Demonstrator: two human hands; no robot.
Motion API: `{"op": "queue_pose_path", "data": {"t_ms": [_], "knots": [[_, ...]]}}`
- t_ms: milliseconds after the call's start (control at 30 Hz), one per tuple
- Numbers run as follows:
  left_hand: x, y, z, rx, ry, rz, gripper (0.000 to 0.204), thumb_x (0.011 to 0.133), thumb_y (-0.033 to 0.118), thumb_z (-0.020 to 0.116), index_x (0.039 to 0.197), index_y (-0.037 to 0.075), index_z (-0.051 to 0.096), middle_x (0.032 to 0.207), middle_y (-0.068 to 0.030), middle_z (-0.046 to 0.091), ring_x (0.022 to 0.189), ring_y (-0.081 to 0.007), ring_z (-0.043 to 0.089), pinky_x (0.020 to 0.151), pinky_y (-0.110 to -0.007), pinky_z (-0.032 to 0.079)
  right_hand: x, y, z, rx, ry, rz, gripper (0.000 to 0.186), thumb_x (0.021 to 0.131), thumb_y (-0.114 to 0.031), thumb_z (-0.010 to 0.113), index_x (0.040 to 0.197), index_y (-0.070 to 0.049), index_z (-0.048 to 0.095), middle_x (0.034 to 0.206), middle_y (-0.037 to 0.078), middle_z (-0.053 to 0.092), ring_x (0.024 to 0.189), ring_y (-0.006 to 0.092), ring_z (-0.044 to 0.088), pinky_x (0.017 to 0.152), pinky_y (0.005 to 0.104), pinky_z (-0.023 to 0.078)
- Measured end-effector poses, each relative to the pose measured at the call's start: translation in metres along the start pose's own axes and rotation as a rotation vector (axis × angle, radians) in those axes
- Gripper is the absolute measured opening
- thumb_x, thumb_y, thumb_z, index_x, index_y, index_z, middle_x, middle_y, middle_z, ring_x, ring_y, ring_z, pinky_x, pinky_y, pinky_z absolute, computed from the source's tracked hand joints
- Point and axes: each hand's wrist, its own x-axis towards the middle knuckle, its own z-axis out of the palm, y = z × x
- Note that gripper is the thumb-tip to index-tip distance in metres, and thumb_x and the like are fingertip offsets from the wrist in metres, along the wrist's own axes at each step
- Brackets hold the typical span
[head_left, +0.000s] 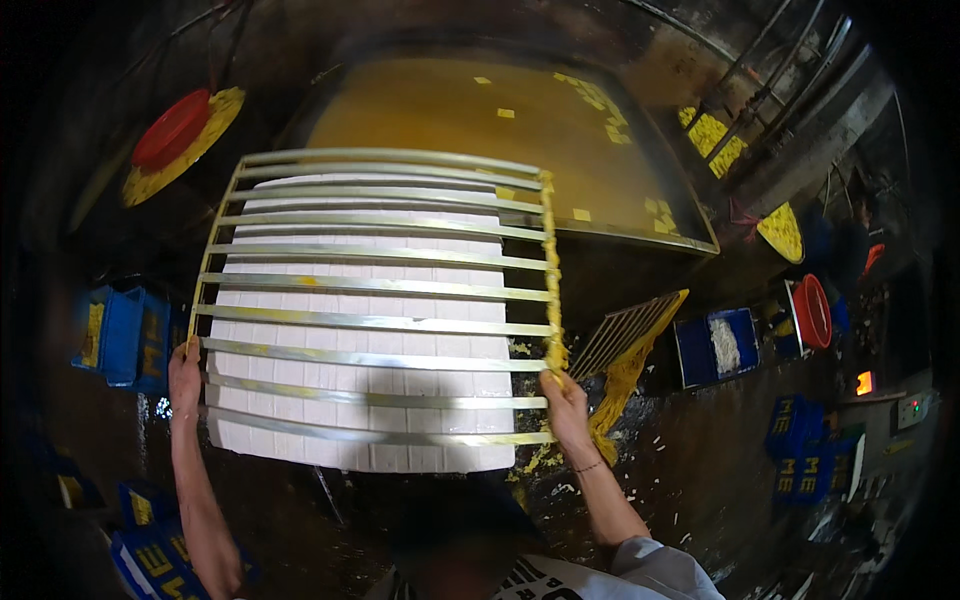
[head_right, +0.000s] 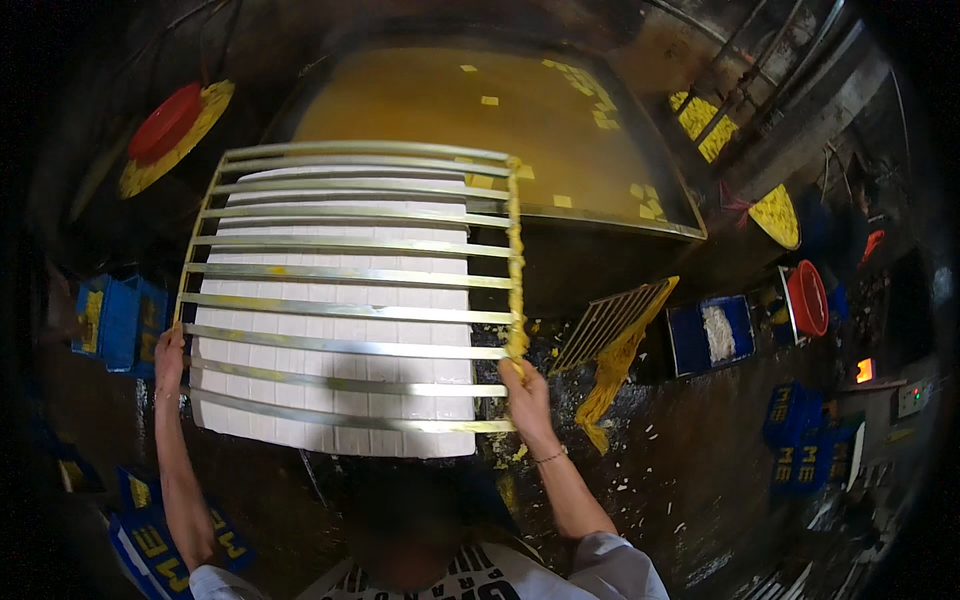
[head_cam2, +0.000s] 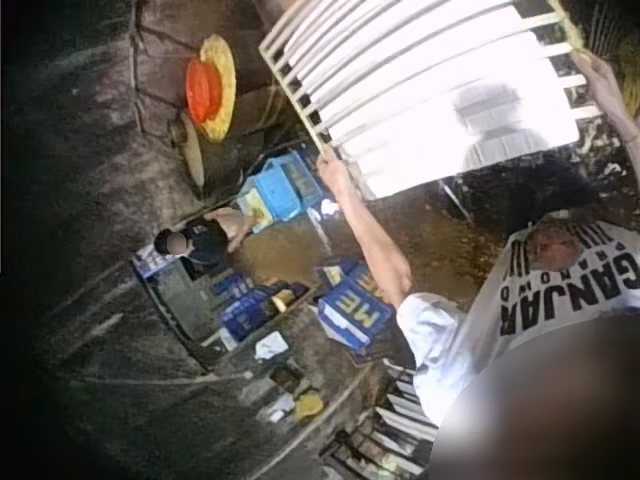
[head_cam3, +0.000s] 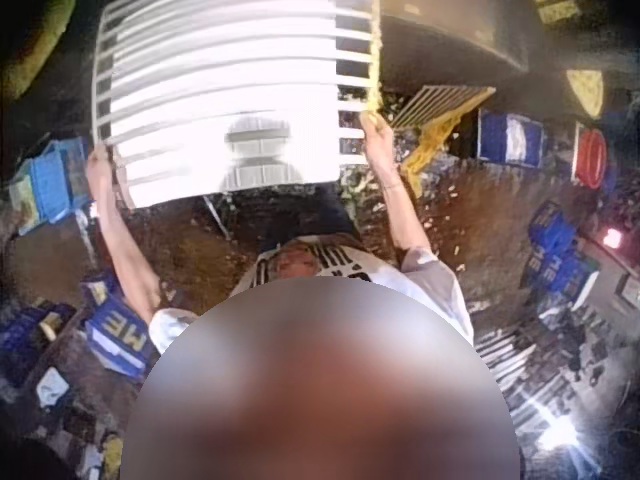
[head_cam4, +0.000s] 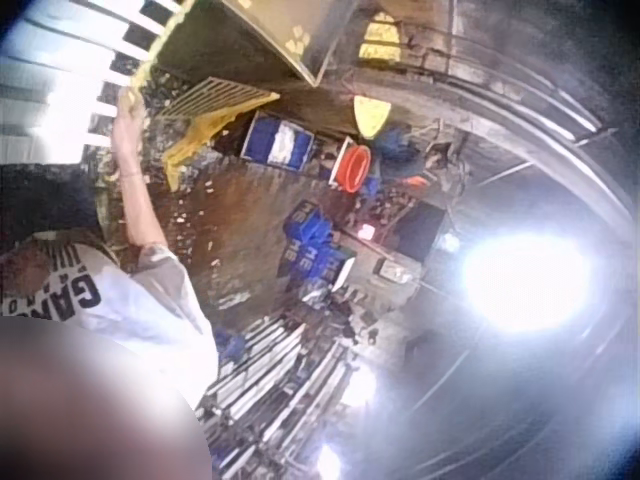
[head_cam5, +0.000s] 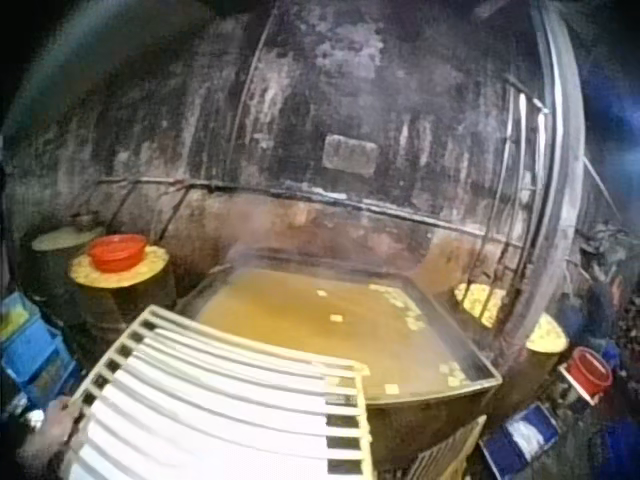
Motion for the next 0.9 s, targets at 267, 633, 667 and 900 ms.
{"op": "queue_pose_path", "data": {"t_ms": [267, 633, 667, 900], "knots": [[-0.236, 0.208, -0.009, -0.605, -0.580, 0.281, 0.041, 0.095, 0.016, 0.056, 0.131, -0.004, 0.053, 0.117, -0.0120, 0.066, 0.075, -0.0093, 0.059, 0.064, -0.026, 0.052, -0.049, 0.137, -0.168, -0.567, 0.057, 0.256, 0.057, 0.100, -0.048, 0.049, 0.118, 0.005, 0.059, 0.100, 0.015, 0.068, 0.092, 0.0238, 0.063, 0.082, 0.0358, 0.048], [-0.477, 0.176, 0.391, 0.015, -0.755, 0.537, 0.046, 0.076, 0.008, 0.065, 0.117, -0.001, 0.046, 0.096, -0.0275, 0.057, 0.086, -0.0476, 0.060, 0.073, -0.057, 0.049, -0.004, 0.093, -0.119, -0.253, -0.007, -0.032, 0.061, 0.089, -0.008, 0.063, 0.143, -0.001, 0.035, 0.125, 0.017, 0.055, 0.111, 0.0261, 0.054, 0.094, 0.0334, 0.044], [-0.471, 0.166, 0.419, 0.229, -1.030, 0.453, 0.060, 0.081, 0.012, 0.065, 0.133, -0.002, 0.039, 0.112, -0.0309, 0.056, 0.096, -0.0457, 0.061, 0.080, -0.053, 0.050, 0.015, 0.126, -0.125, -0.193, 0.042, -0.013, 0.055, 0.086, -0.004, 0.064, 0.137, -0.002, 0.041, 0.113, 0.015, 0.059, 0.100, 0.0255, 0.057, 0.088, 0.0349, 0.047], [-0.455, 0.096, 0.402, -0.178, -1.237, 0.280, 0.075, 0.094, 0.032, 0.064, 0.151, 0.003, 0.025, 0.140, -0.0257, 0.049, 0.127, -0.0417, 0.050, 0.106, -0.045, 0.041, 0.105, 0.365, -0.181, 0.031, 0.153, 0.303, 0.022, 0.090, 0.005, 0.051, 0.106, -0.009, 0.048, 0.079, 0.001, 0.044, 0.058, 0.0135, 0.039, 0.048, 0.0295, 0.036]]}}
